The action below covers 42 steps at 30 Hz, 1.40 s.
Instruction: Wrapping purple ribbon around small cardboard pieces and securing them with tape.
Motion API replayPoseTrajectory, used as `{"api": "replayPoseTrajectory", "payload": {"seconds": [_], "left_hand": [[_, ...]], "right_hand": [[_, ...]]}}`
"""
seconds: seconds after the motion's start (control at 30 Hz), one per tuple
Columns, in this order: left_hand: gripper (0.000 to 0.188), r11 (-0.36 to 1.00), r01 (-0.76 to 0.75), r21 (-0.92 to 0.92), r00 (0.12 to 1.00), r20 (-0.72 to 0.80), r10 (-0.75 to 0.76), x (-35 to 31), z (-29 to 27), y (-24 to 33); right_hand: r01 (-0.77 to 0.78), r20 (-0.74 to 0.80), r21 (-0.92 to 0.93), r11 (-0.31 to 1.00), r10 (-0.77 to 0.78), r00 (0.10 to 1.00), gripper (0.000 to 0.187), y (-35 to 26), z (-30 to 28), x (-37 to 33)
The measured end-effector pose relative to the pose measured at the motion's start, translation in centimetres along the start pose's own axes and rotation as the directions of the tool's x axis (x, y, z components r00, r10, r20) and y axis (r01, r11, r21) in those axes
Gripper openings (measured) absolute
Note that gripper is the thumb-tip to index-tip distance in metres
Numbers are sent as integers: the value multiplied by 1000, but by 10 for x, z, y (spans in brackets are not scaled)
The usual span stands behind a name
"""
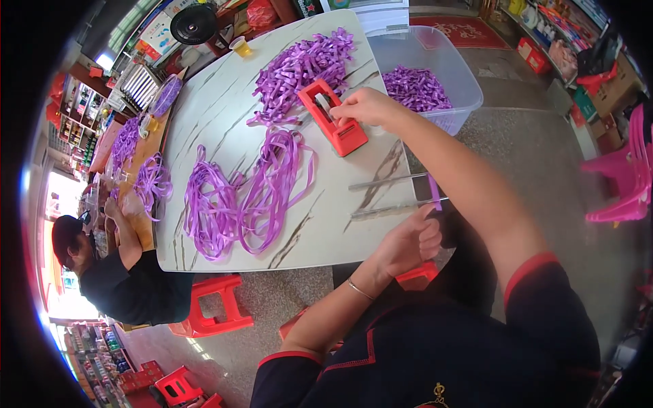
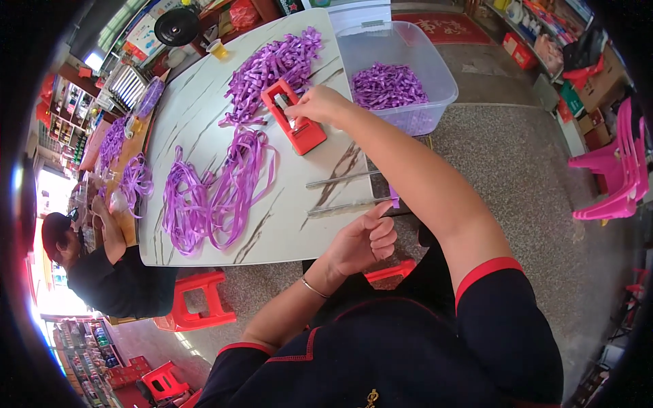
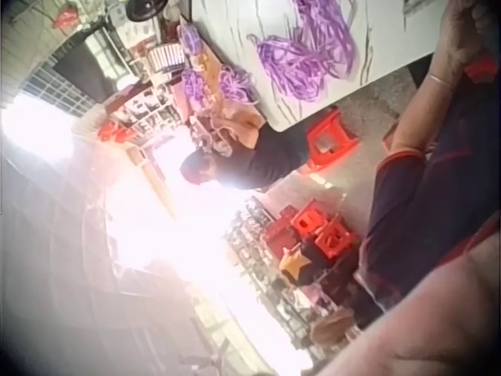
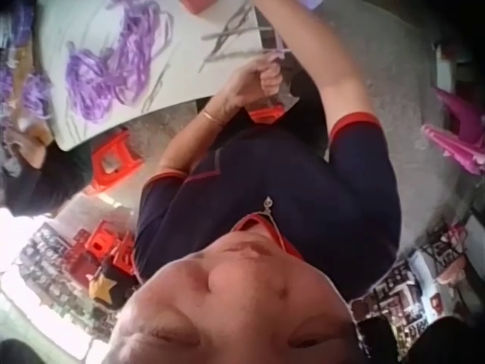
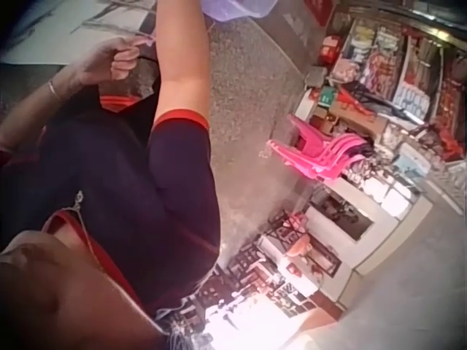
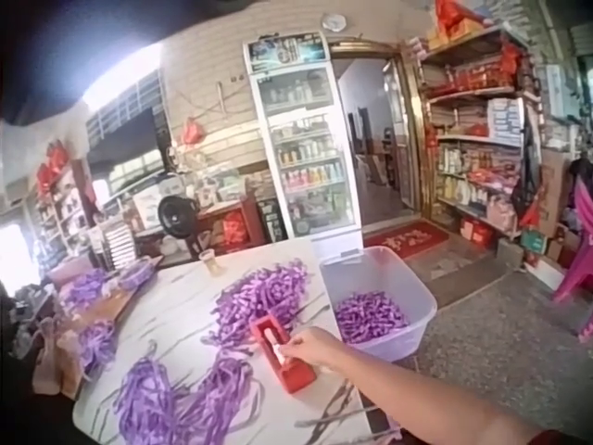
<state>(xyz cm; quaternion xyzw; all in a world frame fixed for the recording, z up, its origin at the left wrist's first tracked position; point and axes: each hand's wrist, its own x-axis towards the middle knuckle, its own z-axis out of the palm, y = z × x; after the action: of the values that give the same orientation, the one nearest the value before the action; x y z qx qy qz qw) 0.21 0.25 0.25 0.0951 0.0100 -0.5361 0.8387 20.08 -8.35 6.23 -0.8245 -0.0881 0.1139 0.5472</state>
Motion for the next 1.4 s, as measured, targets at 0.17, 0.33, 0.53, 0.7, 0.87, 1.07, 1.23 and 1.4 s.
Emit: {"api": "replayPoseTrajectory", "payload": {"seconds": [0.17,0.33,0.53,0.7,0.87,1.07,1.23,1.4], "left_hand": [[35,1000,0,-8,1000,17,0,-1,-3,1],[35,1000,-6,12,1000,-21,6,-3,-2,2],[38,1000,3,6,1000,-10,-3,-2,-1,3],[43,1000,3,16,1000,-24,-3,-2,2,2],[43,1000,9,27,999,-31,-9,-1,1,2],[41,1000,2,27,1000,-10,-1,-1,-2,2],[38,1000,20,9,1000,-21,-19,0,0,2],[38,999,11,32,999,32,-12,-3,-3,4]], "right_hand": [[-54,93,222,973,34,995,22,0,5,7],[-168,47,450,877,165,985,19,-20,3,-16],[-181,122,353,918,146,982,20,-12,4,-54],[-128,-29,372,919,149,988,22,17,23,-69],[58,-363,-104,993,-92,927,19,23,30,-67],[9,-365,-648,762,-322,874,16,-2,22,-76],[91,-147,-526,845,-197,969,17,13,-23,-92],[62,327,-299,952,41,944,20,19,-65,-124]]}}
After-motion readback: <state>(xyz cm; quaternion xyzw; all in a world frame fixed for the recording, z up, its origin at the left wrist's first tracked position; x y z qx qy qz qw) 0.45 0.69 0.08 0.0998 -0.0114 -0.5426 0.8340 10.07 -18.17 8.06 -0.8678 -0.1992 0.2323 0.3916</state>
